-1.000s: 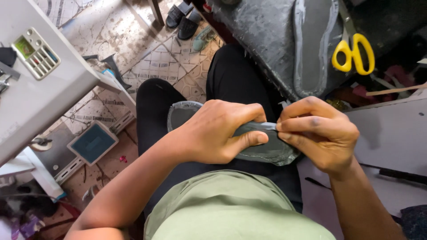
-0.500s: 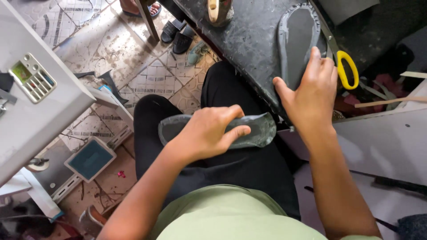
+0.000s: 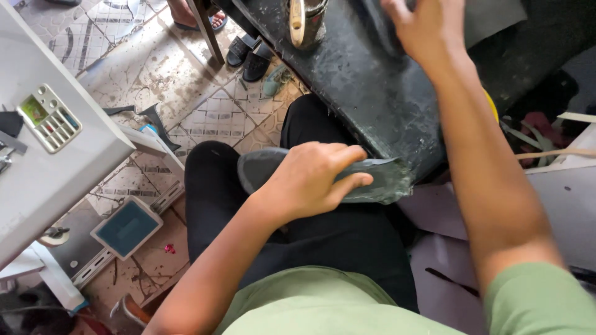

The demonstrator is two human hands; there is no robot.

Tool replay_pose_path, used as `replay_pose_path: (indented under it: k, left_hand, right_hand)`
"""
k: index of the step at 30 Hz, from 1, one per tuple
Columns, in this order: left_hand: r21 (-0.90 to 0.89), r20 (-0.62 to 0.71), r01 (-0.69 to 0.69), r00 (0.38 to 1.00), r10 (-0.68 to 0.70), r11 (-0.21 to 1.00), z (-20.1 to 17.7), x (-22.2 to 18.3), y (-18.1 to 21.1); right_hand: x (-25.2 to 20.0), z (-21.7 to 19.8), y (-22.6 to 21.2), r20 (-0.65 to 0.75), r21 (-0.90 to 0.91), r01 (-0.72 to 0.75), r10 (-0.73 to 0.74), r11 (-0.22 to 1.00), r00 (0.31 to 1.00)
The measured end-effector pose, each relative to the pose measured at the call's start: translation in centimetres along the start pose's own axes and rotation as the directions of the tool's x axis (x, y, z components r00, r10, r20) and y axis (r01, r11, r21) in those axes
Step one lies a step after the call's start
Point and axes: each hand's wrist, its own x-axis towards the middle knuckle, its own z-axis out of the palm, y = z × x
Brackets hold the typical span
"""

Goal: Trimming a shoe sole with scissors and then hand-stitching the edges to the upper.

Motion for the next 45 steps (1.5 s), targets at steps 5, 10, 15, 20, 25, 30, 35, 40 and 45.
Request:
replay_pose_path:
  k: [5,10,15,20,25,30,35,40,45]
  left_hand:
    - [0.107,-0.027,-0.14,0.989,0.144,0.984,1.1,3.8,-1.4]
    - [0.177,-0.051,-0.203,0.975,0.215,0.963,3.2,7.4,-3.2]
    - [0.215,-0.009,-0.245,0.967,0.253,0.945,3.6,8.2,-4.5]
    - [0.129,0.002,-0.248,0.968,0.25,0.96,3.0,8.2,-4.8]
    - [0.017,0.032,-0.279,0.96,0.278,0.96,2.9,8.7,-5.4]
    - [-0.087,0.05,-0.274,0.959,0.279,0.958,2.9,9.1,-5.8]
    - [-0.201,0.022,-0.264,0.962,0.274,0.943,2.7,9.2,-6.0]
    - [-0.199,0.031,-0.24,0.968,0.251,0.95,2.6,9.2,-5.9]
    - [-0.205,0.042,-0.243,0.966,0.256,0.948,2.6,9.3,-6.2]
  right_hand:
    - [-2.3,-8.3,-5.1,-0.054,0.386,-0.313,0.36,0.868,0.931]
    - [-7.4,-13.5,-11.5,0.198,0.614,-0.459,0.437,0.643,0.877]
    - [-11.7,-12.2,-11.2,0.238,0.501,-0.51,0.456,0.699,0.858]
    - [-12.5,-11.8,-10.7,0.288,0.534,-0.592,0.529,0.604,0.798]
    - [-11.1,-12.4,-9.9,0.404,0.462,-0.652,0.512,0.601,0.758]
    - [-10.4,-12.2,-8.0,0.488,0.523,-0.628,0.401,0.576,0.775]
    - [-9.6,-11.7,-7.0,0.525,0.545,-0.597,0.316,0.588,0.79]
    - [-9.8,-10.9,-6.6,0.418,0.59,-0.431,0.199,0.682,0.887]
    - [-10.3,-10.7,-6.8,0.389,0.555,-0.387,0.182,0.737,0.903]
